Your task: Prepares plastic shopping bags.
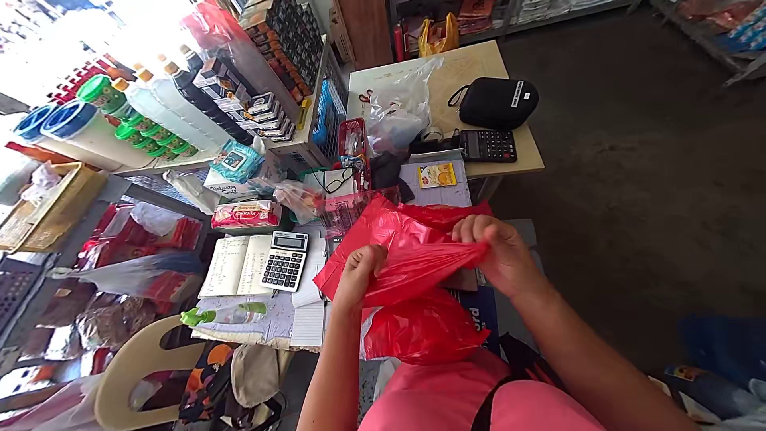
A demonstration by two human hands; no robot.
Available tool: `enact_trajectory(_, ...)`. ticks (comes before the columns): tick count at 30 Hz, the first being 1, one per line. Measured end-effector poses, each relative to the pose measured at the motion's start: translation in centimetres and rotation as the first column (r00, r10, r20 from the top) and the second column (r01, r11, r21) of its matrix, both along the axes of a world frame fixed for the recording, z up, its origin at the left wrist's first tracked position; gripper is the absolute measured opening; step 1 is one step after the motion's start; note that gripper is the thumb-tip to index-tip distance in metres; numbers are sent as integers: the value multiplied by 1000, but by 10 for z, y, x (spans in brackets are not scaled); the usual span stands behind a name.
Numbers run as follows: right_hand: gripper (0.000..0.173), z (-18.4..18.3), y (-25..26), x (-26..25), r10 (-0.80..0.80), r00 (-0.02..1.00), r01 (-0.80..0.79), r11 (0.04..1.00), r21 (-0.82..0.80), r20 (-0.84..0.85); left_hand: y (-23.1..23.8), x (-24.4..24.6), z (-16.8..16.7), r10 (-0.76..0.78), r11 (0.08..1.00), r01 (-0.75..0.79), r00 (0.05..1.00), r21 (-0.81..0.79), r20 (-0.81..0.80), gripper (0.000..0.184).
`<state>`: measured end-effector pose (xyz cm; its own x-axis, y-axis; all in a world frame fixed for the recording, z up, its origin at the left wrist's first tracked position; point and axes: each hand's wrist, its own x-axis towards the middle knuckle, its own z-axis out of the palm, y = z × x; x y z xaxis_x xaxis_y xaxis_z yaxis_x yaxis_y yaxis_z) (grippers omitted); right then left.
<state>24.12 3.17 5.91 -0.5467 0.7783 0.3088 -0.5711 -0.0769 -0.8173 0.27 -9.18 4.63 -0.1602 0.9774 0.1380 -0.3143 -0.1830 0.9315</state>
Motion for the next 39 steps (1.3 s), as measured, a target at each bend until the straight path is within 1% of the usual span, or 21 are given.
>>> enact_trajectory(2,36,4,2,9,24,995,-36,993,-114,-98,-9,-22,-15,-33,999,30,997,-41,-74,39)
enact_trajectory(3,36,6,6,17,5,993,-24,988,-150,-121,-18,-37,-22,-17,994,-5,978,-106,-206,25)
enact_trajectory(4,37,9,10,25,-32,992,11,985,-172,-123,-29,-53,-29,-7,974,-83,919,-210,-394,17)
enact_trajectory(6,36,18,23,45,-152,984,135,977,-163,-97,-57,-87,-39,-106,869,-298,666,-394,-739,23)
enact_trajectory(7,35,22,29,56,-229,971,218,966,-136,-68,-74,-103,-43,-185,801,-402,539,-444,-822,22)
enact_trajectory(8,33,26,35,68,-315,949,311,946,-90,-28,-91,-117,-46,-254,722,-501,451,-478,-856,20)
enact_trajectory(10,26,30,43,89,-493,868,491,870,56,61,-121,-140,-49,-305,587,-642,389,-493,-869,20)
enact_trajectory(13,17,32,41,102,-637,756,582,760,288,153,-140,-147,-26,-239,520,-761,307,-388,-921,29)
enact_trajectory(15,9,36,32,93,-619,752,508,764,399,227,-133,-136,0,-122,520,-823,192,-228,-974,57)
enact_trajectory(16,6,39,27,85,-589,761,445,779,441,272,-125,-127,14,-56,521,-842,132,-142,-990,64)
enact_trajectory(18,11,41,17,65,-519,775,293,800,524,360,-104,-109,36,118,549,-833,1,64,-993,63)
enact_trajectory(20,19,43,9,44,-486,770,150,767,623,414,-81,-91,53,344,569,-773,-86,280,-935,54)
enact_trajectory(22,22,45,1,26,-514,744,60,687,724,426,-60,-78,67,575,559,-702,-56,441,-816,48)
enact_trajectory(24,22,48,-4,13,-575,713,46,611,791,402,-46,-70,82,731,535,-654,42,535,-681,36)
enact_trajectory(26,22,48,-6,7,-631,681,72,562,824,372,-40,-64,98,793,540,-633,164,554,-586,20)
enact_trajectory(28,21,47,-6,4,-675,652,112,537,836,346,-39,-56,116,798,582,-620,309,526,-518,22)
enact_trajectory(30,20,46,-7,1,-696,641,127,513,849,324,-40,-37,137,732,681,-512,437,525,-523,17)
enact_trajectory(33,20,46,-11,-4,-689,664,113,475,872,289,-33,2,157,487,858,-152,541,490,-685,20)
enact_trajectory(35,18,50,-14,-9,-659,706,130,480,868,259,-17,21,155,321,926,10,503,377,-803,35)
enact_trajectory(37,18,55,-17,-12,-625,743,151,505,850,240,-2,25,143,189,968,77,408,241,-893,46)
enact_trajectory(39,17,61,-18,-10,-593,771,172,547,819,234,10,19,127,119,979,104,398,173,-910,33)
